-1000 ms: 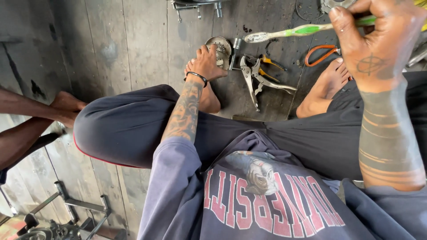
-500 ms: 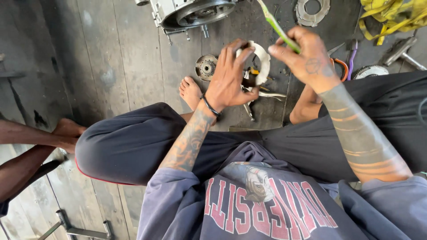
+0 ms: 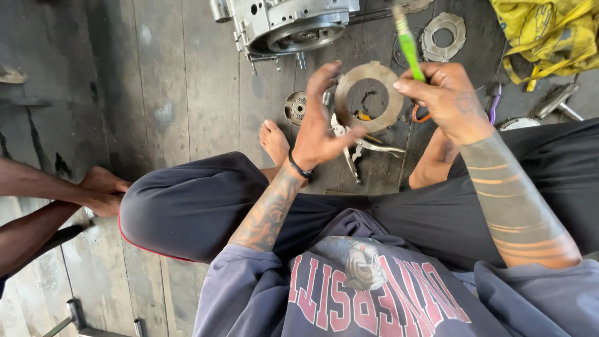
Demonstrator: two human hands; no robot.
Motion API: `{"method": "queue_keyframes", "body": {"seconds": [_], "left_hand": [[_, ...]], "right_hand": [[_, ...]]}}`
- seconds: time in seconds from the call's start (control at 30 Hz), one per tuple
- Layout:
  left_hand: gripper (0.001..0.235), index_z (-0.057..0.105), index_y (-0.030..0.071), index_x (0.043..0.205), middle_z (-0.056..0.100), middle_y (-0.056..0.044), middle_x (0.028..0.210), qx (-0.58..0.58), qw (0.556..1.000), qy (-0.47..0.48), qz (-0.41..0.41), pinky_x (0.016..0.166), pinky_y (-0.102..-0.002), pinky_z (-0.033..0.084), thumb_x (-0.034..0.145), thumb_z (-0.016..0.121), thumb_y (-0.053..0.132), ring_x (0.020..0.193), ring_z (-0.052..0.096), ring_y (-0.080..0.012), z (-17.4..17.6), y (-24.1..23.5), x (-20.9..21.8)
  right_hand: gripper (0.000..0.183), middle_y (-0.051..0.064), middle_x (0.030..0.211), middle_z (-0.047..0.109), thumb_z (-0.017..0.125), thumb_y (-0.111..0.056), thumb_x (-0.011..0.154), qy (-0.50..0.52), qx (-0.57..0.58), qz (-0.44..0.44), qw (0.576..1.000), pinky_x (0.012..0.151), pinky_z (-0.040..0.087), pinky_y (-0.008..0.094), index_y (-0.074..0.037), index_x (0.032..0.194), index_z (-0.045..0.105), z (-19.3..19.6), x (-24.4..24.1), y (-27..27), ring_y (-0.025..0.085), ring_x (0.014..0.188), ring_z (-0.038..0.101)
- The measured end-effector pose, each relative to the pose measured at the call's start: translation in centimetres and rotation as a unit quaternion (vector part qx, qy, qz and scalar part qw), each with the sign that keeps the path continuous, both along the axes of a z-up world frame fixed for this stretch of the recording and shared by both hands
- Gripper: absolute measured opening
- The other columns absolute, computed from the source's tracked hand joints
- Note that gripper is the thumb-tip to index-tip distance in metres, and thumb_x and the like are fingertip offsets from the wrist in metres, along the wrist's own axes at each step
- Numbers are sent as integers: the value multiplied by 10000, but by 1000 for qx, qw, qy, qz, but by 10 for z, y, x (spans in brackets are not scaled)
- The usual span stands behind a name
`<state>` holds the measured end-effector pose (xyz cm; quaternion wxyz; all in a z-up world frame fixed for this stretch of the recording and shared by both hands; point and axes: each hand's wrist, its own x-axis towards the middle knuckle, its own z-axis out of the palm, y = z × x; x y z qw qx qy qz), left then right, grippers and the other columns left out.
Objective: Cleaning motorcycle clutch plates and engine components using a toothbrush.
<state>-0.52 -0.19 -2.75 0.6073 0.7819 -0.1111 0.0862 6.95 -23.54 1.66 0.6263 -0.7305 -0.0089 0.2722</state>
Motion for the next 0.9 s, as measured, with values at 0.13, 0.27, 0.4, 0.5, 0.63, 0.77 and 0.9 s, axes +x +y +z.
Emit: {"method": "queue_keyframes", "body": {"seconds": [0.13,0.27,0.4,0.5,0.63,0.77,0.9], "left_hand": [[774,374,62,1567,431,-219,1531,-420,870,234,-109,1074,-536,468,984,553,538,1296,569,-376,-15,17,9],[663,404,65,1570,593,-228,1443,-530,768,299,-199,1099,-509,514,1077,465,504,1277,643,-338,-21,4,-5],[876,407,33,1493,539,-262,1439,-595,686,296,-295,1075,-653,477,971,464,733,1326,588,-401,-31,-16,-10],[903,417,35,1463,572,-210,1401,-624,657,291,-308,1081,-650,480,929,529,755,1284,622,-345,-13,-18,-10],[940,379,30,1467,587,-166,1366,-631,643,292,-320,1043,-593,547,879,630,719,1220,658,-283,-13,-19,-6],[962,361,40,1488,554,-199,1440,-626,635,295,-344,1090,-577,526,878,602,743,1307,614,-300,5,-18,-4],[927,365,61,1503,553,-201,1469,-610,634,301,-367,1137,-594,473,875,658,677,1348,588,-302,7,-17,-1]], "right_hand": [[55,-21,783,559,664,-82,975,49,124,-38,990,621,384,148,-33,999,661,4,4,-11,27,642,444],[74,13,812,596,680,-79,968,32,116,-14,993,628,406,160,-10,995,679,3,-3,-8,53,674,495],[151,51,643,541,782,-87,930,-9,131,-42,990,576,417,171,19,892,682,9,-14,1,44,595,474],[160,40,603,502,791,-87,909,2,138,-41,990,546,417,176,15,862,677,6,-15,2,38,559,441],[177,27,590,491,802,-117,892,24,166,-51,984,513,420,169,7,855,682,0,-16,2,30,522,418],[184,30,567,495,795,-122,892,45,188,-60,979,510,487,199,8,845,673,5,-16,1,31,502,445],[151,49,534,476,758,-85,905,17,199,-46,979,522,437,182,15,831,673,-6,-14,-6,97,483,532]]}}
